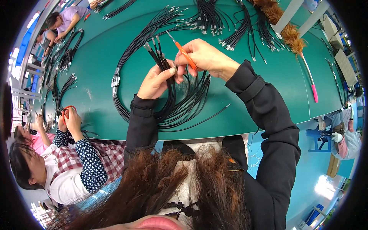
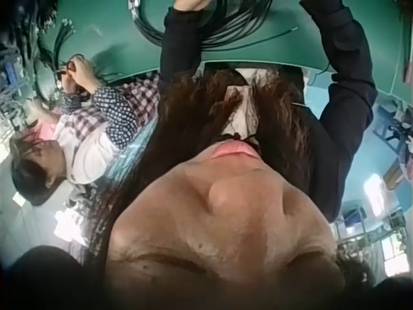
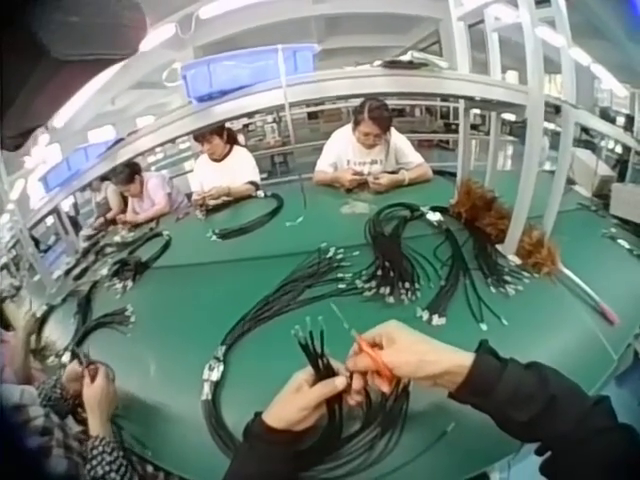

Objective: The person holds a bundle of cables and uses shears to trim the ends of the wires one at a time. After trimming the wires, the person sets the shears down on the table and places the bundle of cables aside.

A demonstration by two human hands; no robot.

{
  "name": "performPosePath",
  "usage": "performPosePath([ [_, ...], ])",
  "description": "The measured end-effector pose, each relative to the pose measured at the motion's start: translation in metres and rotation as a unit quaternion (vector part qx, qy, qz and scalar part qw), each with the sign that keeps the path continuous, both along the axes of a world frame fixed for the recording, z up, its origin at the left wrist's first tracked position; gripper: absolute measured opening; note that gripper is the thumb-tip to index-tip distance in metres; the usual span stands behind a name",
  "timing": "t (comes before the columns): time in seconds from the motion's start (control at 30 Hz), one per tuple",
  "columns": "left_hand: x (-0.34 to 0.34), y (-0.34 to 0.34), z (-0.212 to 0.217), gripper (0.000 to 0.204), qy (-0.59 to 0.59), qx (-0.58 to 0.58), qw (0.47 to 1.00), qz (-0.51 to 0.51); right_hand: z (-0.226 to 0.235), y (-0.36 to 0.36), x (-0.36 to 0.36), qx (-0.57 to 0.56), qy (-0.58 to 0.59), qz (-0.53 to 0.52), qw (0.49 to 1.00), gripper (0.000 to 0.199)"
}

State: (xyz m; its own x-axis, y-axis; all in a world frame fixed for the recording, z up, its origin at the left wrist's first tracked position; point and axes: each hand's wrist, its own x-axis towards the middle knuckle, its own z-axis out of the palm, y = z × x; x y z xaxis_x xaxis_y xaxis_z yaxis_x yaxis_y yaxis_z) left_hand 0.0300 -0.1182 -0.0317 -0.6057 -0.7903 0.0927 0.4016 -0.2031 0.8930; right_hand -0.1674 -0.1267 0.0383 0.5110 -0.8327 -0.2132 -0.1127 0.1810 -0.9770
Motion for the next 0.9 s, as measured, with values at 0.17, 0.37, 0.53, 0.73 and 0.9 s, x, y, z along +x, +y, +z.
performPosePath([
  [0.17, 0.0016, -0.0016, 0.001, 0.012, 0.003, 0.008, 1.0, 0.002, -0.0008, -0.0049, -0.005, 0.014, -0.009, -0.026, 1.0, 0.02],
  [0.37, 0.0038, -0.001, -0.0016, 0.013, 0.028, 0.021, 0.999, 0.001, 0.0069, 0.0021, -0.0075, -0.092, 0.004, -0.016, 0.996, 0.021],
  [0.53, 0.005, -0.0034, -0.004, 0.014, 0.041, 0.028, 0.999, -0.01, 0.001, 0.0042, -0.002, -0.173, -0.003, 0.016, 0.985, 0.023],
  [0.73, 0.0055, -0.0057, -0.0054, 0.015, 0.048, 0.034, 0.998, -0.017, -0.0007, -0.0014, 0.0001, -0.165, -0.01, 0.05, 0.985, 0.019],
  [0.9, 0.0073, -0.0053, -0.0053, 0.016, 0.046, 0.035, 0.998, -0.027, 0.0009, -0.0042, -0.0008, -0.172, 0.006, 0.077, 0.982, 0.014],
])
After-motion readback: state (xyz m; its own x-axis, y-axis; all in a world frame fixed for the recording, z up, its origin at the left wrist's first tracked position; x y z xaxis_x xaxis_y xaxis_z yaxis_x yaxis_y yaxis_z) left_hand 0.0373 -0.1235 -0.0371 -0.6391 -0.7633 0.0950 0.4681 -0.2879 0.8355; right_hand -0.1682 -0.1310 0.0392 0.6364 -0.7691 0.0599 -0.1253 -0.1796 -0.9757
